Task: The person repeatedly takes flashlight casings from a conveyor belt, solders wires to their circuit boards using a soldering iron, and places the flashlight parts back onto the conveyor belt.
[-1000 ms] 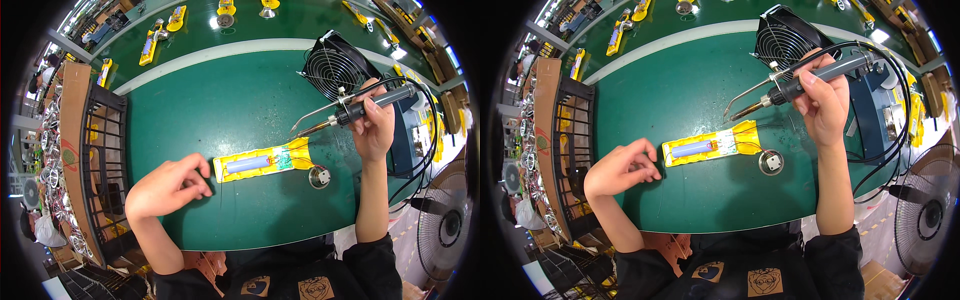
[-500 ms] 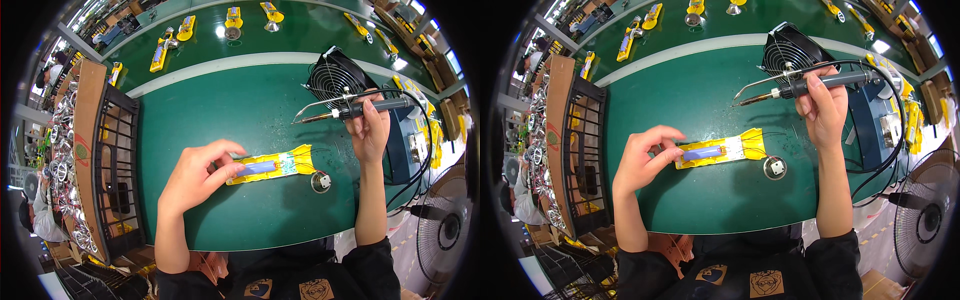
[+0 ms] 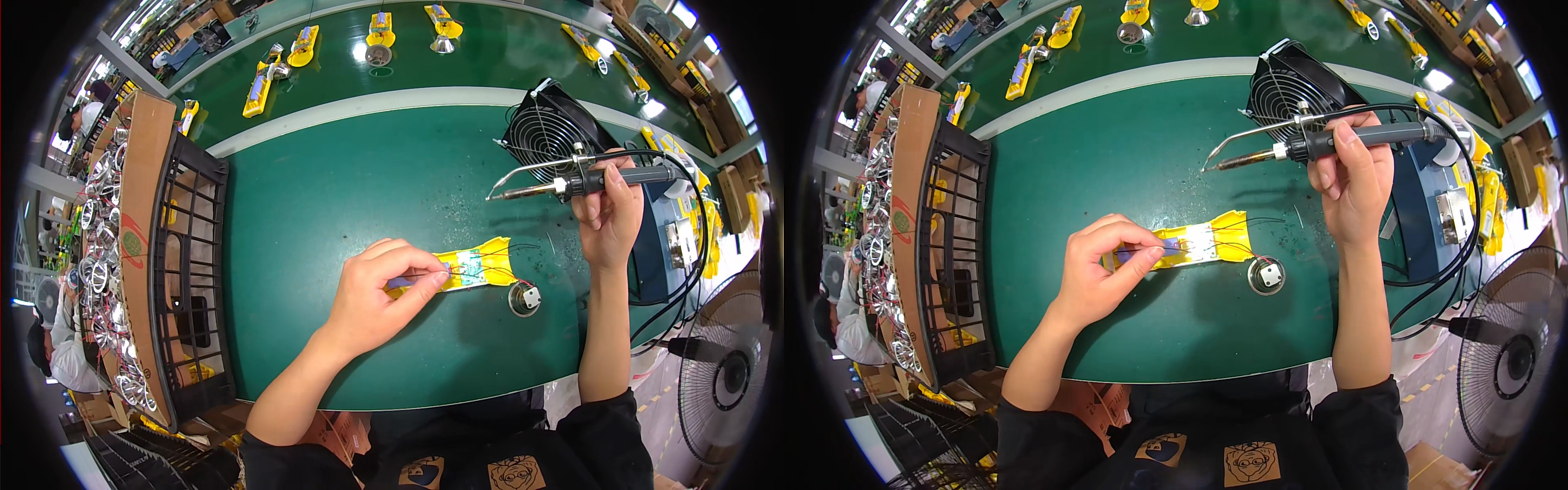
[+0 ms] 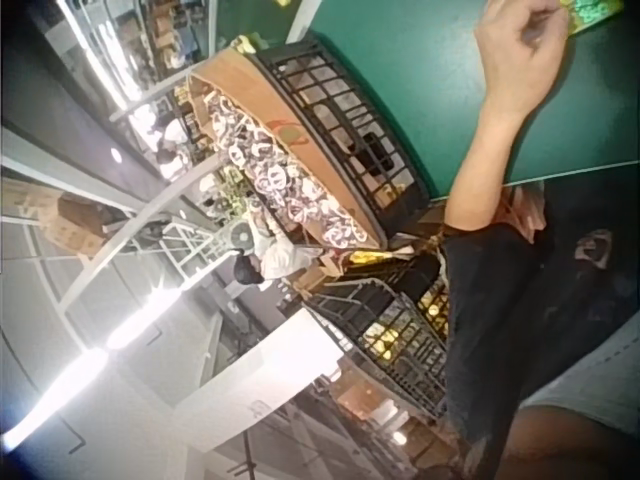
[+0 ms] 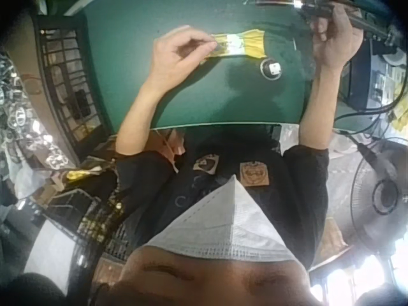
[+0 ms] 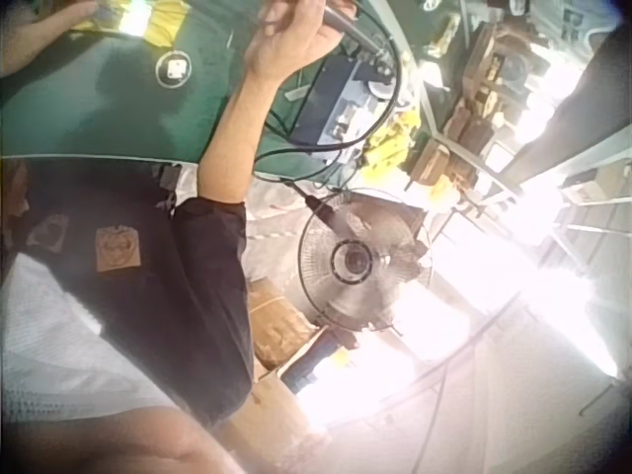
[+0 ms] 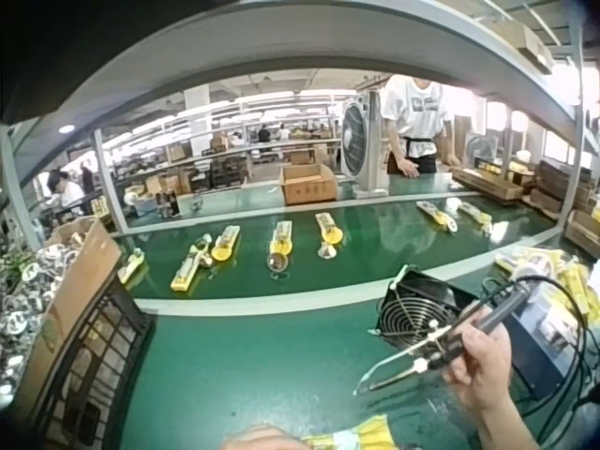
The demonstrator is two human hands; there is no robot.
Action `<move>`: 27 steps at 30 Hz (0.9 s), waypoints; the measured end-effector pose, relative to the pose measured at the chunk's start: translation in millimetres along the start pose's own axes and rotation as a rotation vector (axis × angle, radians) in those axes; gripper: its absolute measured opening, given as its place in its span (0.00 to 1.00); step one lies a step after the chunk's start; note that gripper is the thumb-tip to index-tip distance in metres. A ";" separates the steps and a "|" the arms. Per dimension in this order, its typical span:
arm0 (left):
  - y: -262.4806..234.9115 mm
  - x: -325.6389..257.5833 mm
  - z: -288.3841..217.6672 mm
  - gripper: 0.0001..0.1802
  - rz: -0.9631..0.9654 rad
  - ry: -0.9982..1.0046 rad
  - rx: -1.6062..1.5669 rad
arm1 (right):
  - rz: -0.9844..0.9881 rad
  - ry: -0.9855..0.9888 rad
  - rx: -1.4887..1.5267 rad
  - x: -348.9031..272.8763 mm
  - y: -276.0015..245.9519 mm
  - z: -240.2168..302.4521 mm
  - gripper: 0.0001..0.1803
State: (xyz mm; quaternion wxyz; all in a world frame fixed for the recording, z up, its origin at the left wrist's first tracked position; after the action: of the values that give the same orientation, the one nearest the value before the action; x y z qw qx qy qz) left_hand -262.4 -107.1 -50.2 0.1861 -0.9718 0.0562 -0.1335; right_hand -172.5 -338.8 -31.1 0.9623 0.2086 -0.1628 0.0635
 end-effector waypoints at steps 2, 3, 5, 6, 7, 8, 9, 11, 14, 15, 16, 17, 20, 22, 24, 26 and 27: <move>2.9 -0.9 1.5 0.03 -0.018 0.056 0.054 | 0.031 0.050 -0.004 -1.2 1.6 0.1 0.08; 4.3 -1.6 1.9 0.03 -0.036 0.116 0.110 | 0.043 0.069 -0.020 -2.3 4.4 0.8 0.09; 8.4 -1.9 6.3 0.04 -0.037 0.171 0.181 | 0.082 0.071 -0.071 -3.3 7.3 -1.4 0.10; 10.6 -2.2 7.1 0.05 -0.041 0.230 0.255 | 0.123 0.068 -0.121 -3.8 9.8 -2.1 0.10; 11.9 -2.6 8.7 0.05 -0.039 0.225 0.256 | 0.085 0.116 -0.168 -5.8 11.9 -1.0 0.12; 13.0 -3.0 9.2 0.06 -0.062 0.248 0.282 | 0.084 0.120 -0.166 -6.3 12.0 -1.8 0.12; 13.6 -3.5 9.3 0.06 -0.084 0.272 0.308 | 0.111 0.129 -0.208 -6.7 12.5 -3.1 0.12; 14.8 -3.4 10.0 0.06 -0.096 0.271 0.306 | 0.140 0.172 -0.282 -7.1 9.8 -3.4 0.12; 15.3 -3.7 12.7 0.07 -0.110 0.269 0.302 | 0.170 0.170 -0.322 -7.7 11.2 -4.2 0.12; 15.3 -3.8 13.7 0.07 -0.112 0.267 0.301 | 0.169 0.173 -0.321 -7.8 11.7 -4.2 0.12; 15.5 -3.3 14.5 0.07 -0.109 0.266 0.298 | 0.190 0.196 -0.326 -8.4 12.7 -4.5 0.11; 15.5 -2.8 14.7 0.07 -0.109 0.272 0.299 | 0.211 0.218 -0.330 -9.0 13.8 -4.9 0.11; 17.3 -3.2 13.7 0.06 -0.116 0.253 0.282 | 0.217 0.216 -0.379 -9.9 15.4 -4.9 0.10; 17.8 -3.5 13.9 0.07 -0.123 0.227 0.267 | 0.224 0.220 -0.359 -10.3 16.8 -5.3 0.10; 17.6 -3.6 14.3 0.07 -0.130 0.232 0.263 | 0.231 0.224 -0.337 -10.8 18.3 -5.8 0.10; 18.0 -3.7 14.5 0.07 -0.134 0.235 0.261 | 0.220 0.221 -0.345 -11.1 19.1 -4.4 0.09; 18.1 -3.9 14.7 0.07 -0.139 0.239 0.261 | 0.220 0.221 -0.345 -11.1 18.8 -3.9 0.09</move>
State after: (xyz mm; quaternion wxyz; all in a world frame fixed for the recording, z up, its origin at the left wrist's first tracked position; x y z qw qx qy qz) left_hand -263.1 -118.1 -71.1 0.2928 -0.9182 -0.0071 -0.2667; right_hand -185.4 -320.8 -31.1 0.9830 0.0139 -0.0864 0.1616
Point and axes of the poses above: each hand's wrist, its own x-axis towards the middle knuckle, its own y-axis out of the palm, z = x × y, the point moved 3 cm from there along x, towards the middle knuckle, and after that the axes turned 1 degree about -x, right-handed, at the moved point
